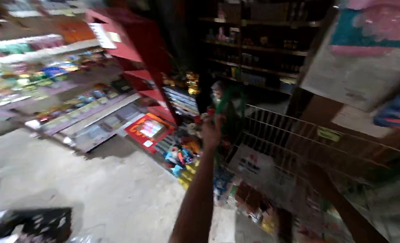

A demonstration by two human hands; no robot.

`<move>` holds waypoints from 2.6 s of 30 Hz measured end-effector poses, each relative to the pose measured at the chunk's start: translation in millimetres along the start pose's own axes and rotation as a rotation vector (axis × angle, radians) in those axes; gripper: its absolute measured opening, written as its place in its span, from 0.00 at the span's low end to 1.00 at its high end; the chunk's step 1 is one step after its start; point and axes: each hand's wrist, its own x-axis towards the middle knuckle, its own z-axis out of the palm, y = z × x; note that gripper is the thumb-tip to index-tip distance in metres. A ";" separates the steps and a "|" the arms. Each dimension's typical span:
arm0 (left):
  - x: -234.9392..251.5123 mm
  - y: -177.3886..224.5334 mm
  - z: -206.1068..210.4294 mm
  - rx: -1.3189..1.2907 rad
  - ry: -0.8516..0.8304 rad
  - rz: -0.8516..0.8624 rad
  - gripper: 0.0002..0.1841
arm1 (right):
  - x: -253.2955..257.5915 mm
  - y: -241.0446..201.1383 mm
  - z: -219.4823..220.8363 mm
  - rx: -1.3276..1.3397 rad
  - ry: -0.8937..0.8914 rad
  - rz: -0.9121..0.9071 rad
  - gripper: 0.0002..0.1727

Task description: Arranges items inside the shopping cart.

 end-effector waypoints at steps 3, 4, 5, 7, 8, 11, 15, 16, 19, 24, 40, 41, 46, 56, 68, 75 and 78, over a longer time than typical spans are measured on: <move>-1.2 7.2 -5.2 -0.040 -0.021 -0.023 0.24 | -7.8 -13.5 -12.9 -0.014 -0.138 -0.123 0.30; -1.7 8.3 -6.9 -0.035 -0.032 -0.009 0.23 | -4.3 -14.1 -15.8 0.004 -0.174 -0.129 0.30; -2.6 9.6 -9.4 -0.026 -0.062 -0.001 0.23 | 5.9 -5.8 -11.9 0.050 -0.147 -0.158 0.30; -1.8 7.4 -11.3 -0.035 -0.097 0.034 0.24 | 29.0 0.4 -11.7 0.174 -0.018 -0.278 0.35; -0.3 4.7 -11.4 -0.052 -0.108 0.054 0.24 | 36.1 -13.0 -13.9 0.279 0.124 -0.370 0.34; -4.1 2.2 -15.0 -0.055 -0.139 0.074 0.25 | 5.3 -135.4 -80.0 0.544 0.229 -0.360 0.28; -19.3 -15.5 -27.5 0.090 -0.256 0.041 0.27 | 8.7 -237.2 -137.2 0.396 0.691 -0.900 0.25; -24.7 -22.9 -31.2 0.156 -0.274 0.042 0.27 | 12.6 -261.5 -148.1 0.328 0.773 -0.984 0.24; -43.2 -46.6 -35.5 0.153 -0.323 -0.046 0.30 | 17.9 -326.1 -169.8 0.058 0.647 -1.099 0.21; -54.2 -67.7 -25.3 -0.129 -0.225 -0.109 0.34 | 33.6 -371.9 -148.1 -0.242 0.322 -1.103 0.19; -52.6 -70.9 -17.7 0.093 -0.180 -0.118 0.27 | 108.3 -345.2 -166.7 0.446 0.418 -1.055 0.21; -53.7 -69.0 -17.9 0.122 -0.180 -0.121 0.25 | 117.5 -343.9 -166.5 0.541 0.440 -0.986 0.22; -60.5 -56.5 -19.6 0.310 -0.227 -0.180 0.23 | 147.9 -337.1 -173.3 0.719 0.472 -0.552 0.24; -65.2 -52.4 -18.2 0.378 -0.225 -0.172 0.24 | 123.7 -291.4 -105.2 0.904 0.321 -0.155 0.28; -60.7 -53.0 -17.5 0.424 -0.244 -0.189 0.24 | 32.0 -331.0 -26.1 0.504 0.293 -0.692 0.21; -62.3 -51.7 -13.0 0.474 -0.227 -0.214 0.23 | 112.2 -298.1 -47.2 0.282 0.368 -0.746 0.22; -64.6 -53.1 -11.0 0.460 -0.197 -0.206 0.22 | 155.9 -285.2 -72.3 0.254 0.356 -0.569 0.25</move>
